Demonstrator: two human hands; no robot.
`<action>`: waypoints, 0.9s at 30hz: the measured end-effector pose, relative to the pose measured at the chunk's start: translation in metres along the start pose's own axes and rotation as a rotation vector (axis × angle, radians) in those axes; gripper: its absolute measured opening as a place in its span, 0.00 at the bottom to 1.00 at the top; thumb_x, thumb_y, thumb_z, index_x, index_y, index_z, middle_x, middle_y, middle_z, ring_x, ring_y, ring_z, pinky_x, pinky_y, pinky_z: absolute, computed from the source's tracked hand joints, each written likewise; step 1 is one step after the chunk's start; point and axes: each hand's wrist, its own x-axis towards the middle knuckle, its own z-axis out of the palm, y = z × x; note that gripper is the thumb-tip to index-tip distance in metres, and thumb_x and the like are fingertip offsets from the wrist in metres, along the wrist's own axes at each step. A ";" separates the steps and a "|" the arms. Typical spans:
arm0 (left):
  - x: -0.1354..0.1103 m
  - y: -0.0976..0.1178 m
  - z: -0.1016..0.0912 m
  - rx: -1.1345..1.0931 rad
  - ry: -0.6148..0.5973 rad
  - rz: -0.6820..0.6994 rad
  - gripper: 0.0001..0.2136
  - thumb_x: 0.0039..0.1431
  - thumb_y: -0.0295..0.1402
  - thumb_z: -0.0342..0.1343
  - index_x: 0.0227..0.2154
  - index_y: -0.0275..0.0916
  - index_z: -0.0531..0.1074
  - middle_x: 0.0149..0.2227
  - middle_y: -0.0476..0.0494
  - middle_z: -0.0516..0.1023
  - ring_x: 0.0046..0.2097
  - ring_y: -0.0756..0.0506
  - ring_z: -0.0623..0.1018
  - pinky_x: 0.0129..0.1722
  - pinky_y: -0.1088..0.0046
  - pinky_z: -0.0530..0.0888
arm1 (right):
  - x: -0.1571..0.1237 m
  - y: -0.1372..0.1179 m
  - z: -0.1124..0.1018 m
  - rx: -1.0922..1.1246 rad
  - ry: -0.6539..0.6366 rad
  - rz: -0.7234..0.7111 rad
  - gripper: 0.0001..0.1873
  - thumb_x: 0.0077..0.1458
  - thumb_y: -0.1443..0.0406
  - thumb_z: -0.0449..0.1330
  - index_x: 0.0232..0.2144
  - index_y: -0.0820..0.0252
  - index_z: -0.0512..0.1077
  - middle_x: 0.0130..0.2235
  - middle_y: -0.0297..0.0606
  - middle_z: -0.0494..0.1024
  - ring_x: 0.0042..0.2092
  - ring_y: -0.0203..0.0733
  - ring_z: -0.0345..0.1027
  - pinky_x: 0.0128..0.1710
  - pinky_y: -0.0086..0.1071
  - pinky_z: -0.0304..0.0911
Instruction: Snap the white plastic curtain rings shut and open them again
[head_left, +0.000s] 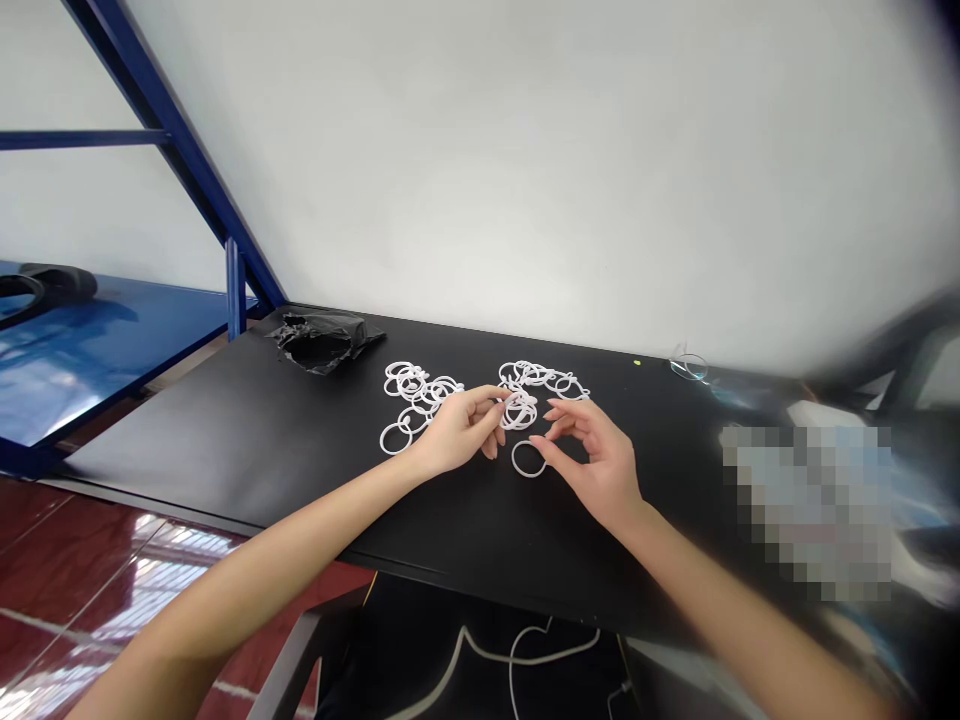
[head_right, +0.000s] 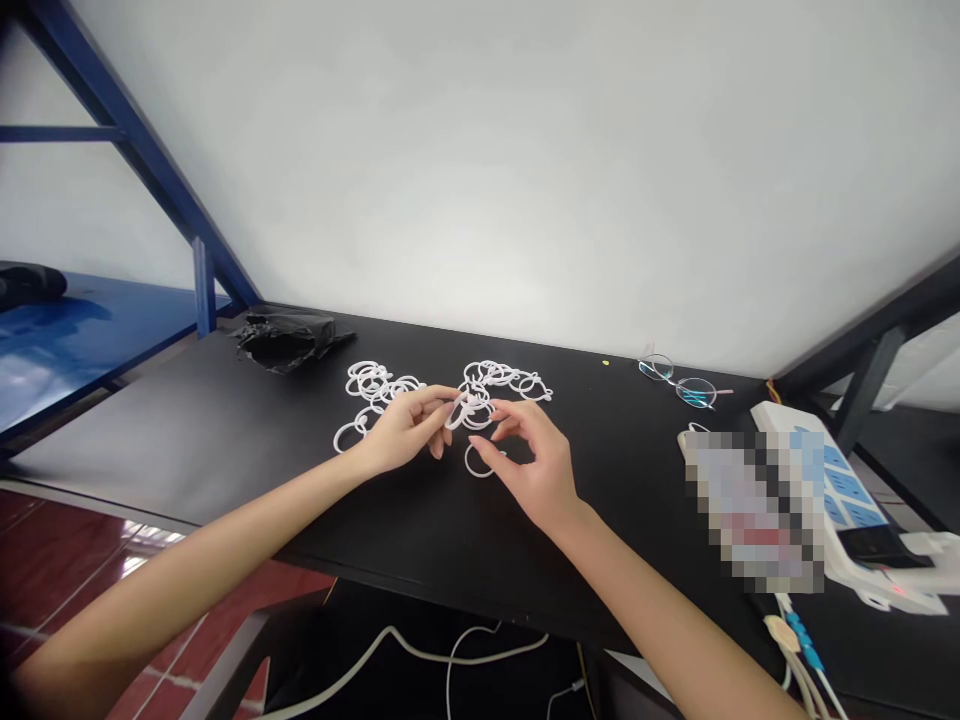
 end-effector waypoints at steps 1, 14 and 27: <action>0.000 0.000 0.000 0.014 0.002 0.003 0.14 0.65 0.37 0.49 0.47 0.33 0.69 0.22 0.51 0.75 0.19 0.53 0.75 0.22 0.81 0.72 | 0.000 0.000 0.000 0.015 -0.025 0.004 0.20 0.53 0.68 0.66 0.48 0.52 0.71 0.41 0.37 0.74 0.34 0.39 0.73 0.39 0.39 0.74; -0.005 0.003 0.004 0.271 -0.033 0.065 0.11 0.63 0.29 0.48 0.45 0.34 0.69 0.20 0.53 0.74 0.21 0.51 0.78 0.26 0.79 0.73 | -0.002 -0.002 0.005 -0.103 0.003 -0.006 0.09 0.59 0.68 0.60 0.43 0.55 0.72 0.34 0.35 0.78 0.34 0.39 0.74 0.37 0.35 0.72; -0.018 0.006 0.009 0.699 -0.095 0.399 0.25 0.69 0.49 0.31 0.42 0.35 0.67 0.35 0.42 0.74 0.29 0.49 0.73 0.29 0.73 0.70 | -0.012 -0.006 0.014 0.153 -0.125 -0.043 0.06 0.59 0.72 0.59 0.35 0.56 0.73 0.33 0.35 0.76 0.34 0.38 0.72 0.33 0.32 0.69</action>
